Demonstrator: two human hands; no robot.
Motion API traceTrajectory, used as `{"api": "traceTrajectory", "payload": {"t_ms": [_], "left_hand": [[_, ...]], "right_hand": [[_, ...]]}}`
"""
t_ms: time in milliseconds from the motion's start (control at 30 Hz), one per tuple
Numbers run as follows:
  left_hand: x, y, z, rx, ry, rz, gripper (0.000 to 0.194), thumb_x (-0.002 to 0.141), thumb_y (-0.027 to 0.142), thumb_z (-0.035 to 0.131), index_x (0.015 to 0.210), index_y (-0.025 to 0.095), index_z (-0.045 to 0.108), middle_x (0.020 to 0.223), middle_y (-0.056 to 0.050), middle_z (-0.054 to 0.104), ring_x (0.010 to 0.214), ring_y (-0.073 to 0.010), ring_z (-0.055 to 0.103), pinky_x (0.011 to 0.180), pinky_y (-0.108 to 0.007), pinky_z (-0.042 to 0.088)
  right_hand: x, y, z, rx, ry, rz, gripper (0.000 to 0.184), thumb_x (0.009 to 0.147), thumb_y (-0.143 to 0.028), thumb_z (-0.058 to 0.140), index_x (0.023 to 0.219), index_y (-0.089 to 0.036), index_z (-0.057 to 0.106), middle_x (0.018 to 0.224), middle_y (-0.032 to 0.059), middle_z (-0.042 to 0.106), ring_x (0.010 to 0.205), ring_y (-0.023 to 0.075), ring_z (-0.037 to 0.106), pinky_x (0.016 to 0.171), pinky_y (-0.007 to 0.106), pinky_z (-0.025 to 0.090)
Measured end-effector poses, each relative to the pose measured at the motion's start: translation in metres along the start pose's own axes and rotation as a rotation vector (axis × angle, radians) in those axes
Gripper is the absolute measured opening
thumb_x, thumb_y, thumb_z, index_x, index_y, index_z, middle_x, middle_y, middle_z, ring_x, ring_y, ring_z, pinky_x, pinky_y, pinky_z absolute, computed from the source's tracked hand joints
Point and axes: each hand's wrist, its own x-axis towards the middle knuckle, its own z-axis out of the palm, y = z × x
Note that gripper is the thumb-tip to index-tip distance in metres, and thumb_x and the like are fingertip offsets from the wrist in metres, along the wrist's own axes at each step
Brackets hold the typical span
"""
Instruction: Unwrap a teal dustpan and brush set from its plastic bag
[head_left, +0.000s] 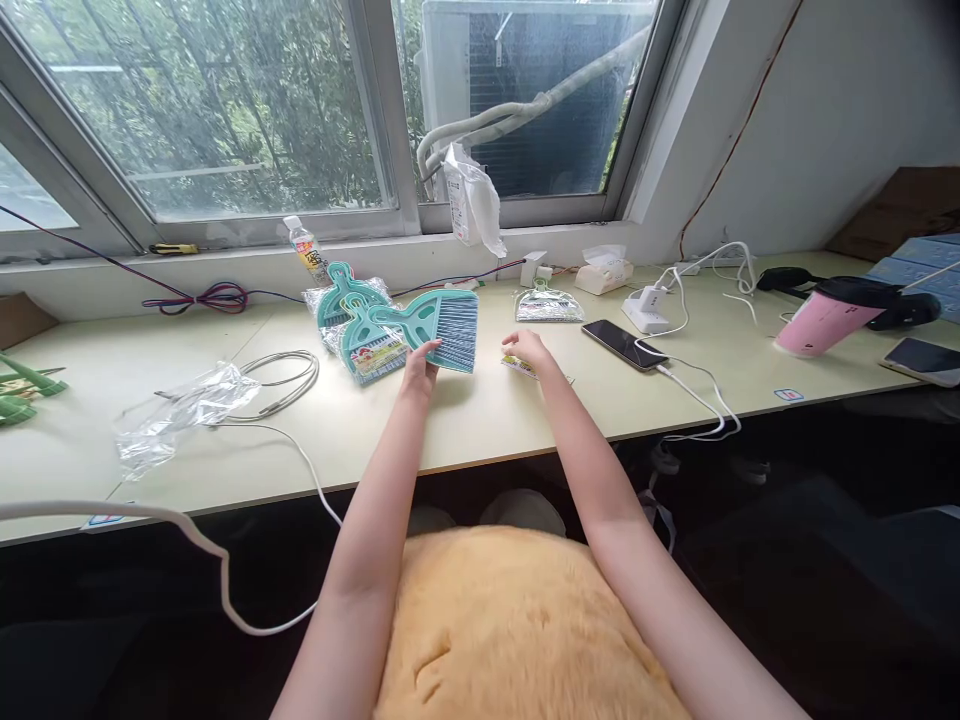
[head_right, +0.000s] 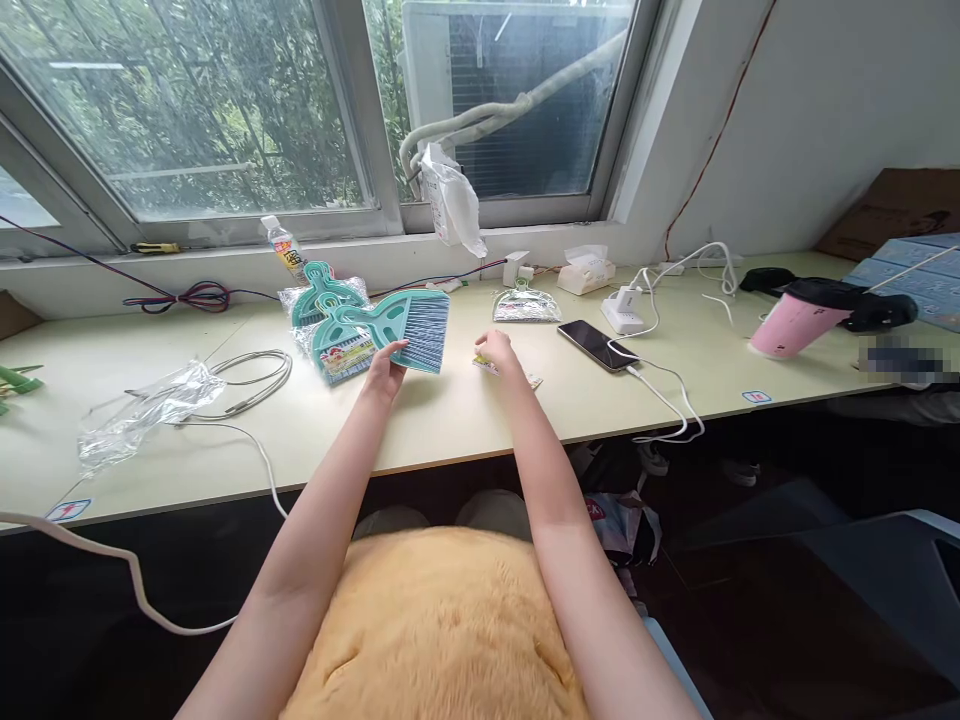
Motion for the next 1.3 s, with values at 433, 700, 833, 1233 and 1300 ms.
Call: {"api": "traceTrajectory", "payload": {"t_ms": [433,700,833,1233,1300], "left_hand": [[0.000,0.002,-0.003,-0.014,0.024,0.024,0.056,0.068,-0.003,0.068,0.117,0.022,0.063,0.094,0.000,0.072,0.083,-0.0128,0.068,0.078,-0.021,0.056],[-0.002,0.002,-0.003,0.072,0.017,0.010,0.057,0.068,-0.001,0.070,0.119,0.022,0.061,0.096,-0.002,0.071,0.081,-0.0136,0.068,0.071,-0.021,0.056],[0.000,0.000,-0.002,0.162,0.063,0.009,0.054,0.067,-0.001,0.070,0.116,0.022,0.061,0.092,-0.002,0.069,0.077,-0.0133,0.066,0.068,-0.021,0.056],[-0.014,-0.007,0.007,0.446,-0.203,-0.164,0.050,0.061,0.005,0.083,0.105,0.019,0.065,0.091,-0.007,0.072,0.092,-0.0239,0.072,0.086,-0.035,0.061],[-0.016,-0.007,0.010,0.424,-0.218,-0.182,0.052,0.060,0.004,0.084,0.107,0.018,0.065,0.091,-0.008,0.072,0.093,-0.0253,0.072,0.087,-0.035,0.061]], "right_hand": [[-0.004,-0.005,0.003,0.003,-0.064,-0.024,0.021,0.067,-0.011,0.082,0.086,-0.018,0.078,0.090,0.0073,0.076,0.090,0.0221,0.070,0.088,0.031,0.052],[0.004,0.012,-0.003,0.431,0.062,0.071,0.023,0.056,-0.009,0.087,0.068,-0.017,0.069,0.074,0.0048,0.071,0.080,0.0203,0.068,0.085,0.035,0.054],[0.005,0.013,-0.010,0.959,-0.054,-0.069,0.037,0.056,-0.024,0.092,0.086,-0.019,0.072,0.081,0.0021,0.071,0.083,0.0172,0.067,0.083,0.032,0.055],[0.017,0.007,0.004,1.012,0.281,-0.069,0.039,0.068,-0.033,0.085,0.099,-0.020,0.066,0.105,0.0063,0.071,0.104,0.0186,0.065,0.090,0.029,0.054],[0.015,0.001,0.008,0.910,0.289,-0.091,0.039,0.069,-0.034,0.084,0.101,-0.018,0.067,0.107,0.0085,0.071,0.105,0.0199,0.065,0.093,0.032,0.053]]}}
